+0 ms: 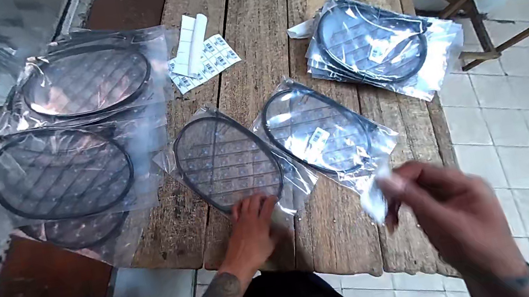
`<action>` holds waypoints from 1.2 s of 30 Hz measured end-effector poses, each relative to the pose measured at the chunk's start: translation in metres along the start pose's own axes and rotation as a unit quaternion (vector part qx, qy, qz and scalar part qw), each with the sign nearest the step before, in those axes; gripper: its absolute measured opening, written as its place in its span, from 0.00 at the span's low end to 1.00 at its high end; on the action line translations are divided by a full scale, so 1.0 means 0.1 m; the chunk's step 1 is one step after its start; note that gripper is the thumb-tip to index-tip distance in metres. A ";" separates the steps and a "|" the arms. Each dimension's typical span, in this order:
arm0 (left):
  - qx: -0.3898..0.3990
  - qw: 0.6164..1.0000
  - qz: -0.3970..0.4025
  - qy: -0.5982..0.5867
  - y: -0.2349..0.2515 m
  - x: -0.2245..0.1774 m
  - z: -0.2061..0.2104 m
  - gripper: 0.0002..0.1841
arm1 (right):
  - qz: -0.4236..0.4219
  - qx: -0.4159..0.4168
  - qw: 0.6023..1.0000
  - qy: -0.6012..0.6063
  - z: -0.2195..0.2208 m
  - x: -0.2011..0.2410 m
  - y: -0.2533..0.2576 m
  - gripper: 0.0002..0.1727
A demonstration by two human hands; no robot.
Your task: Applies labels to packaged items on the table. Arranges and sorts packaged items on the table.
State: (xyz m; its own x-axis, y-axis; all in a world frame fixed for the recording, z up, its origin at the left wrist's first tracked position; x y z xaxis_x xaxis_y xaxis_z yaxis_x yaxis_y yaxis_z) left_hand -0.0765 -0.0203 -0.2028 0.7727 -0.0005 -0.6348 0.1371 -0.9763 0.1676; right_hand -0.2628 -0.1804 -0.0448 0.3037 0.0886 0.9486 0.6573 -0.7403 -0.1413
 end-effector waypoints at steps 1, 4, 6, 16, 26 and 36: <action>-0.028 1.000 -0.001 0.009 0.00 -0.04 0.08 0.17 | 0.008 -0.056 0.997 -0.042 -0.07 -0.13 0.09 0.08; -0.122 0.987 -0.086 -0.056 -0.01 -0.01 -0.02 0.06 | 0.116 -0.032 0.982 -0.149 0.16 -0.63 0.15 0.14; -0.149 0.956 -0.181 -0.177 -0.04 0.00 -0.17 0.06 | 0.212 0.048 0.964 -0.155 0.65 -0.92 0.09 0.16; -0.167 0.850 -0.167 -0.471 -0.20 -0.19 -0.22 0.06 | 0.271 0.234 0.838 -0.411 1.68 -0.71 0.51 0.29; -0.111 0.934 -0.048 -0.335 -0.20 0.07 -0.47 0.14 | 0.268 0.043 0.900 -0.342 1.85 -0.95 0.58 0.27; 0.048 0.976 0.012 0.212 -0.40 0.92 -0.57 0.49 | -0.057 0.012 0.930 -0.364 1.51 -1.14 0.15 0.36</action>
State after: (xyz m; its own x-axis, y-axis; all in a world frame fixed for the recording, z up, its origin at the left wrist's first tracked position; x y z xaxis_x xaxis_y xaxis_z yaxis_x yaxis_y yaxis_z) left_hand 0.0246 0.0308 -0.2245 0.9648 0.0454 -0.2590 0.0721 -0.9929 0.0947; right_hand -0.1834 -0.1015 -0.1976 0.6122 0.5990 0.5161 0.7258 -0.6847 -0.0663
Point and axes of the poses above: each hand's wrist, its own y-axis towards the middle knuckle, its own z-axis out of the palm, x = y × z, the point moved 2 cm from there along y, towards the middle knuckle, and after that the axes turned 15 degrees about z, right-handed, at the moved point
